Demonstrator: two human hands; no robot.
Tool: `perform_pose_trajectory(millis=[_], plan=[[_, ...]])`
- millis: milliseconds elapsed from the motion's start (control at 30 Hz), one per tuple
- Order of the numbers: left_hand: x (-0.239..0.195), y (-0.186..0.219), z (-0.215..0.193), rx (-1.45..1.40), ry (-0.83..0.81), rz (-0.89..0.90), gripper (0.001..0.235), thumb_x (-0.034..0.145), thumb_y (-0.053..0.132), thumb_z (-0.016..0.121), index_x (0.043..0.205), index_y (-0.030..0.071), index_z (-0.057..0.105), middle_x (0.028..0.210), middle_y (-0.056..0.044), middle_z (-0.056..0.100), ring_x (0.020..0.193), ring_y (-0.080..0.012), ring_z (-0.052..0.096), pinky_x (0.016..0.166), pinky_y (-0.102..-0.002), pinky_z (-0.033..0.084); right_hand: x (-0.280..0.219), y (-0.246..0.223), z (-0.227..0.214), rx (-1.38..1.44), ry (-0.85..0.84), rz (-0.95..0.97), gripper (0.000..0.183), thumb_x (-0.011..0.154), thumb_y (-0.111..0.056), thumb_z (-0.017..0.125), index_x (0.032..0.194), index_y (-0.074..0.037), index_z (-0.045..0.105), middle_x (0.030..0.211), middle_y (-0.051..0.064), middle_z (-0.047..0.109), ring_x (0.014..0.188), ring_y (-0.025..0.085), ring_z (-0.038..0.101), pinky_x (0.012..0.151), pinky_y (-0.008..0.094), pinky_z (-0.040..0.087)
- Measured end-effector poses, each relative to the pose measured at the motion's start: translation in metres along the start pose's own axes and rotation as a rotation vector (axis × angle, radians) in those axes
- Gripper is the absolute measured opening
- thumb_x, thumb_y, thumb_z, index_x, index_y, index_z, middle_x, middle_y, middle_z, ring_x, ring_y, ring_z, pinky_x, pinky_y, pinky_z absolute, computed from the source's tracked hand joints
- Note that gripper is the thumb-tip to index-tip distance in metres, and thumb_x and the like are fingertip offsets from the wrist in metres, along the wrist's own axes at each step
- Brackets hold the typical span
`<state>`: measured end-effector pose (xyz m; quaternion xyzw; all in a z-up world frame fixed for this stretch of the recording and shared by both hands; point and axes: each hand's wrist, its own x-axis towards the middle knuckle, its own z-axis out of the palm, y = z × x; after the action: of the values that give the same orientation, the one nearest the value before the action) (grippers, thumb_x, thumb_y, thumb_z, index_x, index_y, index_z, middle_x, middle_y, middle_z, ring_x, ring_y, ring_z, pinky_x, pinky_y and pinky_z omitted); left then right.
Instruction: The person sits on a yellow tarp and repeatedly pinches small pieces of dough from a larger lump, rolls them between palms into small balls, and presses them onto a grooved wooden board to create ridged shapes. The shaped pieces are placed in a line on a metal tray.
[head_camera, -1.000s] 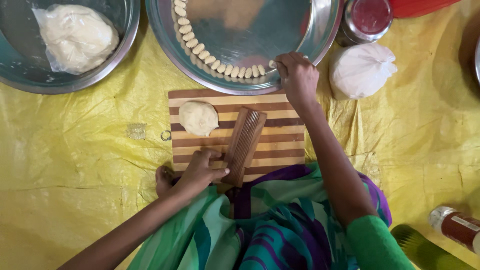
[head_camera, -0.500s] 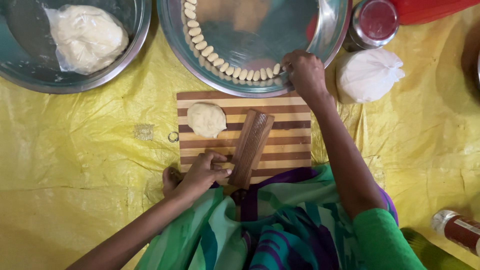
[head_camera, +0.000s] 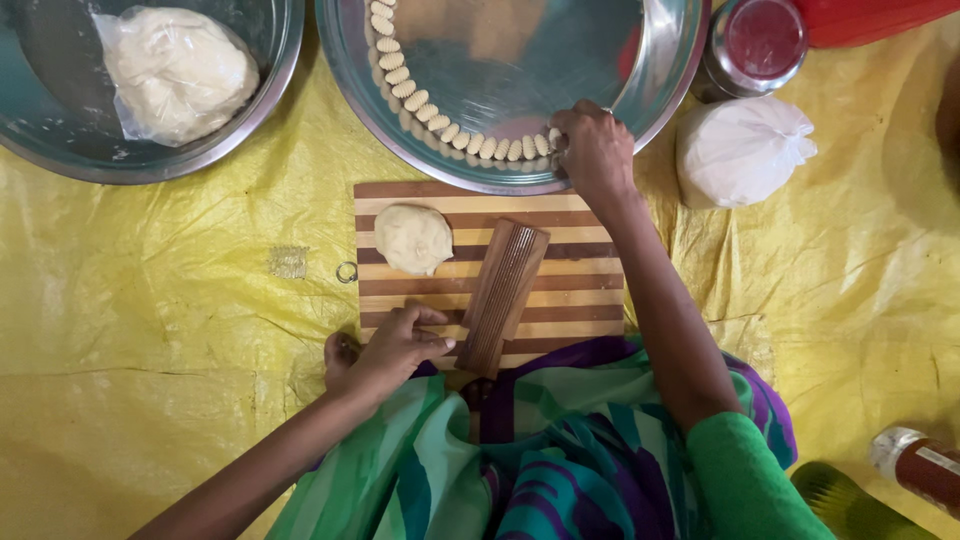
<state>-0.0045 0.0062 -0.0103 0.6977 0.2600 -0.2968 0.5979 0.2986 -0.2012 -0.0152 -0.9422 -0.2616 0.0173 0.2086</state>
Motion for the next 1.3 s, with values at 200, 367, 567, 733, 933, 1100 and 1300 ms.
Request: perform_pose_trajectory(millis=[200, 367, 567, 733, 933, 1100, 1300], plan=[[0.001, 0.0, 0.002, -0.035, 0.001, 0.011, 0.052, 0.083, 0.022, 0.078, 0.126, -0.001, 0.058, 0.125, -0.011, 0.065, 0.102, -0.0174, 0.069, 0.083, -0.03, 0.057, -0.001, 0.002, -0.002, 0.017, -0.037, -0.014, 0.028, 0.084, 0.003, 0.073, 0.106, -0.012, 0.082, 0.106, 0.012, 0.074, 0.091, 0.03, 0.072, 0.082, 0.044, 0.057], [-0.004, 0.014, 0.002, -0.077, -0.01, 0.013, 0.052, 0.083, 0.021, 0.078, 0.126, -0.001, 0.058, 0.121, -0.012, 0.068, 0.103, -0.0175, 0.068, 0.085, -0.03, 0.056, -0.001, -0.004, -0.008, 0.062, -0.118, 0.046, 0.041, 0.077, 0.01, 0.072, 0.11, -0.012, 0.081, 0.101, 0.011, 0.074, 0.088, 0.027, 0.072, 0.082, 0.043, 0.057], [-0.019, 0.044, -0.005, 0.126, 0.086, -0.024, 0.045, 0.089, 0.022, 0.076, 0.127, 0.004, 0.06, 0.117, -0.009, 0.069, 0.108, -0.0168, 0.068, 0.095, -0.031, 0.049, -0.006, -0.031, -0.037, 0.046, 0.143, -0.165, 0.029, 0.079, 0.004, 0.075, 0.106, -0.005, 0.08, 0.107, 0.012, 0.075, 0.09, 0.027, 0.073, 0.079, 0.039, 0.06], [-0.02, 0.068, -0.021, 0.517, 0.413, 0.349, 0.038, 0.088, 0.004, 0.069, 0.124, 0.003, 0.062, 0.118, -0.016, 0.064, 0.111, -0.0288, 0.065, 0.095, -0.038, 0.053, -0.033, -0.083, -0.043, 0.402, -0.055, -0.237, 0.01, 0.093, -0.001, 0.074, 0.1, -0.006, 0.079, 0.103, 0.01, 0.077, 0.082, 0.023, 0.076, 0.076, 0.035, 0.062], [-0.005, 0.069, -0.039, 1.114, 0.476, 0.738, 0.056, 0.084, -0.003, 0.061, 0.139, 0.0, 0.053, 0.149, -0.017, 0.051, 0.139, -0.0317, 0.049, 0.114, -0.044, 0.042, -0.078, -0.138, 0.004, 0.042, -0.367, -0.184, 0.032, 0.079, -0.01, 0.078, 0.107, 0.002, 0.071, 0.105, 0.021, 0.067, 0.095, 0.037, 0.069, 0.081, 0.046, 0.057], [0.013, 0.054, -0.035, 1.521, 0.426, 0.672, 0.064, 0.094, 0.013, 0.051, 0.155, 0.001, 0.037, 0.165, -0.016, 0.031, 0.154, -0.0281, 0.026, 0.123, -0.054, 0.023, -0.104, -0.141, 0.044, 0.006, -0.043, -0.293, 0.047, 0.074, -0.005, 0.077, 0.119, 0.005, 0.066, 0.111, 0.02, 0.062, 0.102, 0.035, 0.067, 0.083, 0.04, 0.058], [0.025, 0.046, -0.035, 1.59, 0.392, 0.587, 0.066, 0.097, 0.016, 0.045, 0.161, 0.009, 0.027, 0.168, -0.012, 0.024, 0.154, -0.0251, 0.023, 0.123, -0.054, 0.021, -0.108, -0.124, 0.066, 0.074, 0.026, -0.358, 0.032, 0.077, -0.007, 0.078, 0.108, 0.002, 0.072, 0.101, 0.014, 0.066, 0.092, 0.031, 0.069, 0.079, 0.04, 0.059]])
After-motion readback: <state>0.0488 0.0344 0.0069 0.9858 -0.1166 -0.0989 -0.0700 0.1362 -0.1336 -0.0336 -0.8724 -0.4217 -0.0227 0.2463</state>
